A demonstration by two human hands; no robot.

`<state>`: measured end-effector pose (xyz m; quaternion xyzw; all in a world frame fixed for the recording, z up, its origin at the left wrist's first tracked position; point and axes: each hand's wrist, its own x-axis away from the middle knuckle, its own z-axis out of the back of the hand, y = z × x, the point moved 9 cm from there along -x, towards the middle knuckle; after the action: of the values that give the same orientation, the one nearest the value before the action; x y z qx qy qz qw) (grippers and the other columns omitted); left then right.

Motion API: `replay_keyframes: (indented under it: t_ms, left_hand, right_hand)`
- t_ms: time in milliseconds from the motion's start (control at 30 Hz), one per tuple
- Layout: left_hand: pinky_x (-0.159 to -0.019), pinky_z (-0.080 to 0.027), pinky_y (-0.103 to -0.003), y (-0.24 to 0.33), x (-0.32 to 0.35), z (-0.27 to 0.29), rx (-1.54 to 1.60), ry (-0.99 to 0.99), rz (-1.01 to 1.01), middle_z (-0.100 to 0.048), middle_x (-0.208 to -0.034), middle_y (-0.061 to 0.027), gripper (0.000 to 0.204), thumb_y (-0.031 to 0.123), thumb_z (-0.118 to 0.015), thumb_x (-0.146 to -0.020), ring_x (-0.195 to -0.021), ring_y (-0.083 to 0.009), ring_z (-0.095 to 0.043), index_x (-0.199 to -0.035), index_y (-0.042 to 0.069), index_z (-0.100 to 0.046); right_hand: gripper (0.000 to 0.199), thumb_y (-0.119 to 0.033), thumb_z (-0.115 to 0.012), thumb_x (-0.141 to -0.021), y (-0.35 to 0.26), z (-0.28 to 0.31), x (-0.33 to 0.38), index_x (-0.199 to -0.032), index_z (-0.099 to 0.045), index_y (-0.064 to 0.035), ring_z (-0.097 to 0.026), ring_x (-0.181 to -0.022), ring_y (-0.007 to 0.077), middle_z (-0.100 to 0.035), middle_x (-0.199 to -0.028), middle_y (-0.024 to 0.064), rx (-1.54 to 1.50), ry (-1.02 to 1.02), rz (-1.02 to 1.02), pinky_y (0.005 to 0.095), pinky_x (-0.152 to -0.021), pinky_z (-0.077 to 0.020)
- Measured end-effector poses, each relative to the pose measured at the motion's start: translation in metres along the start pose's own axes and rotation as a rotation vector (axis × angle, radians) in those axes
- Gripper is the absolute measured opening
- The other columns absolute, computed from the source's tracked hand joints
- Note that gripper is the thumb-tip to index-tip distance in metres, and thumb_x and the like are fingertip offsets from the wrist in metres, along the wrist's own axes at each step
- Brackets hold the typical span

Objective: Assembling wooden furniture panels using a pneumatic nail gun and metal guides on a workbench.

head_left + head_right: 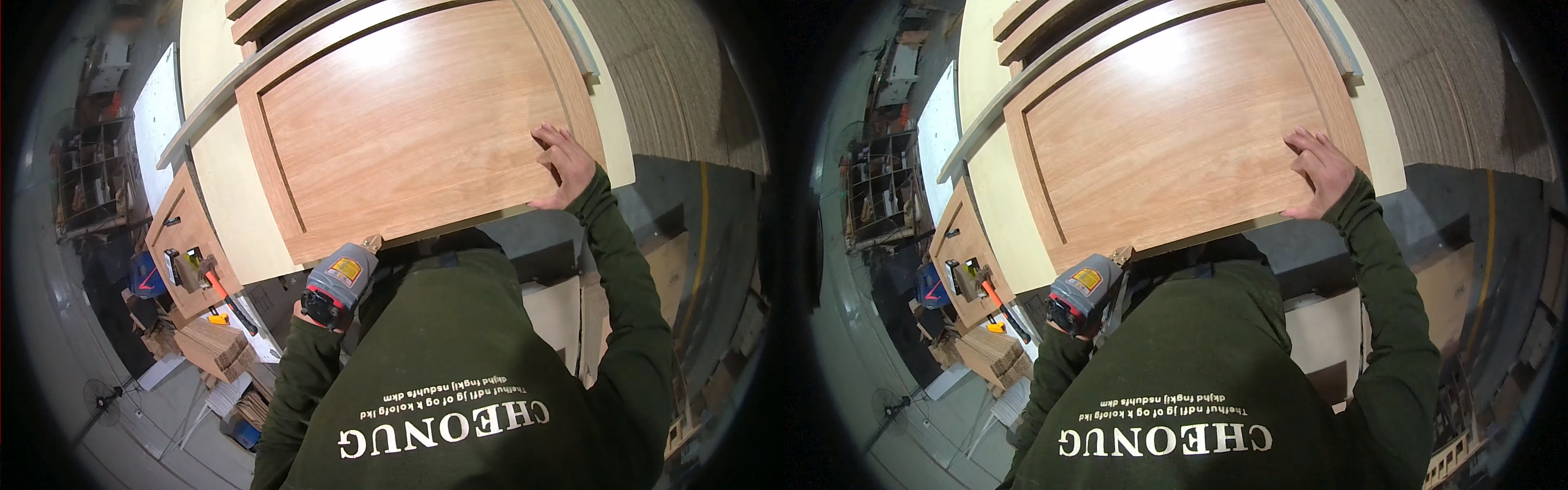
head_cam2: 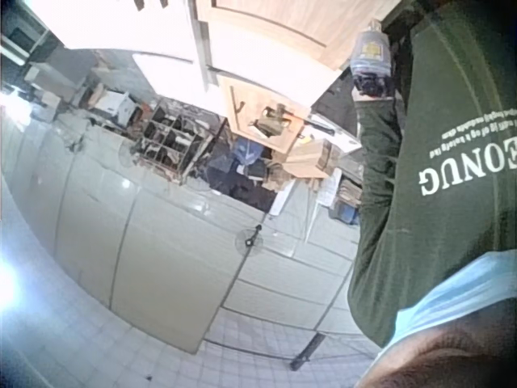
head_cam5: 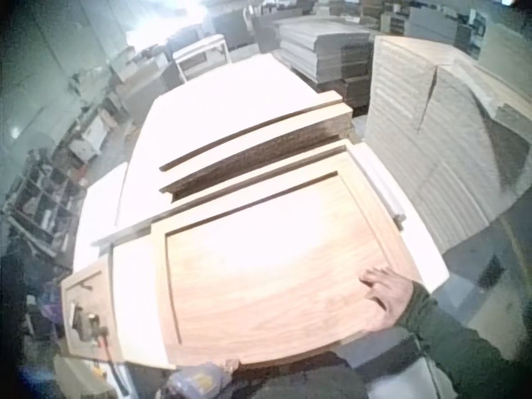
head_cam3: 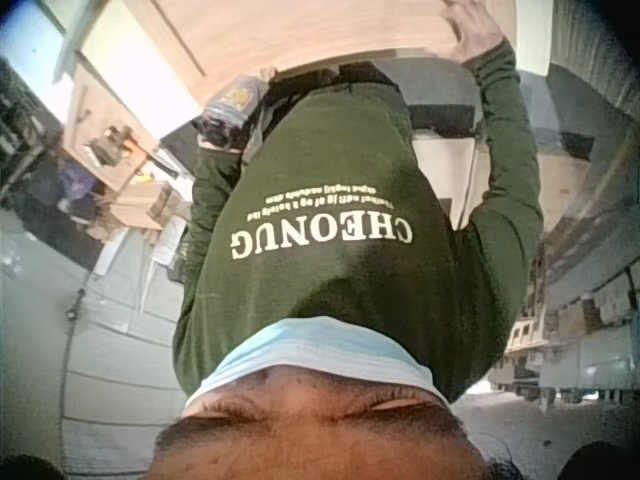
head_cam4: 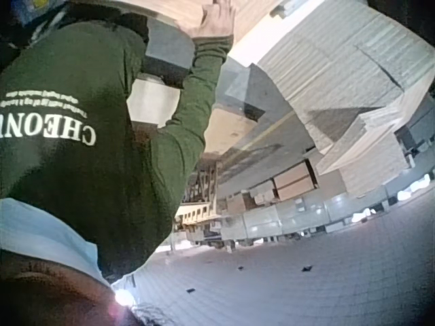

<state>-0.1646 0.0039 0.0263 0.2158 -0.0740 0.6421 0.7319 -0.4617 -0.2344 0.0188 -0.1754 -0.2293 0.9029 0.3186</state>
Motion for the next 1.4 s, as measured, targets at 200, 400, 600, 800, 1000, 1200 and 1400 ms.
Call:
replay_keyframes:
  t_ms: [200, 400, 600, 800, 1000, 1200, 1400]
  left_hand:
    - [-0.084, -0.043, -0.038, -0.014, 0.009, -0.028, 0.195, -0.312, 0.203, -0.057, -0.105, -0.0131, 0.031, 0.013, -0.049, -0.075, -0.098, -0.0289, -0.054, -0.105, 0.006, -0.056]
    - [-0.082, -0.044, -0.040, 0.021, -0.015, 0.029, 0.144, -0.091, 0.049, -0.057, -0.103, -0.0138, 0.032, 0.014, -0.052, -0.073, -0.097, -0.0303, -0.055, -0.104, 0.007, -0.056]
    - [-0.081, -0.045, -0.040, 0.056, -0.016, 0.049, 0.087, 0.241, -0.077, -0.058, -0.101, -0.0142, 0.037, 0.017, -0.056, -0.067, -0.094, -0.0312, -0.055, -0.102, 0.006, -0.057]
    - [-0.094, -0.038, -0.037, 0.078, -0.034, 0.017, 0.308, 0.127, 0.184, -0.051, -0.116, -0.0120, 0.044, 0.027, -0.050, -0.077, -0.109, -0.0261, -0.048, -0.117, 0.009, -0.048]
    - [-0.100, -0.031, -0.034, 0.104, -0.083, 0.015, 0.427, -0.005, 0.307, -0.045, -0.124, -0.0086, 0.052, 0.032, -0.053, -0.076, -0.116, -0.0249, -0.041, -0.122, 0.011, -0.042]
    - [-0.100, -0.031, -0.035, 0.096, -0.103, -0.003, 0.145, -0.130, 0.327, -0.044, -0.124, -0.0077, 0.053, 0.034, -0.053, -0.075, -0.117, -0.0243, -0.039, -0.123, 0.013, -0.042]
    - [-0.100, -0.031, -0.035, 0.102, -0.100, 0.009, 0.203, -0.082, 0.316, -0.045, -0.123, -0.0078, 0.058, 0.037, -0.058, -0.072, -0.115, -0.0257, -0.041, -0.122, 0.013, -0.041]
  right_hand:
    - [0.062, -0.034, -0.081, -0.043, 0.002, 0.001, 0.003, -0.083, -0.044, -0.0050, -0.041, -0.116, 0.0362, -0.046, -0.119, 0.0176, 0.014, -0.009, 0.016, 0.0467, -0.096, -0.0313]
    - [0.059, -0.028, -0.081, -0.041, 0.002, -0.002, -0.001, -0.082, -0.045, -0.0054, -0.042, -0.114, 0.0339, -0.046, -0.118, 0.0157, -0.010, -0.037, -0.001, 0.0465, -0.097, -0.0300]
    - [0.059, -0.031, -0.081, -0.043, -0.001, 0.005, -0.003, -0.081, -0.046, -0.0045, -0.041, -0.115, 0.0348, -0.046, -0.118, 0.0163, -0.006, -0.006, 0.023, 0.0467, -0.096, -0.0314]
    - [0.058, -0.037, -0.080, -0.046, 0.005, -0.001, 0.005, -0.082, -0.047, -0.0043, -0.043, -0.112, 0.0362, -0.047, -0.115, 0.0179, -0.068, 0.021, 0.084, 0.0459, -0.094, -0.0335]
    - [0.058, -0.042, -0.075, -0.052, 0.015, 0.017, 0.015, -0.093, -0.052, -0.0084, -0.025, -0.126, 0.0312, -0.036, -0.129, 0.0101, 0.054, -0.142, 0.015, 0.0538, -0.100, -0.0181]
    - [0.075, -0.053, -0.067, -0.057, 0.070, 0.036, 0.047, -0.119, -0.048, -0.0143, -0.020, -0.128, 0.0319, -0.030, -0.136, 0.0095, 0.067, -0.129, 0.061, 0.0570, -0.099, -0.0154]
    - [0.077, -0.048, -0.067, -0.060, 0.081, 0.039, 0.042, -0.125, -0.041, -0.0160, -0.022, -0.127, 0.0326, -0.029, -0.136, 0.0107, -0.018, -0.223, 0.098, 0.0549, -0.100, -0.0183]
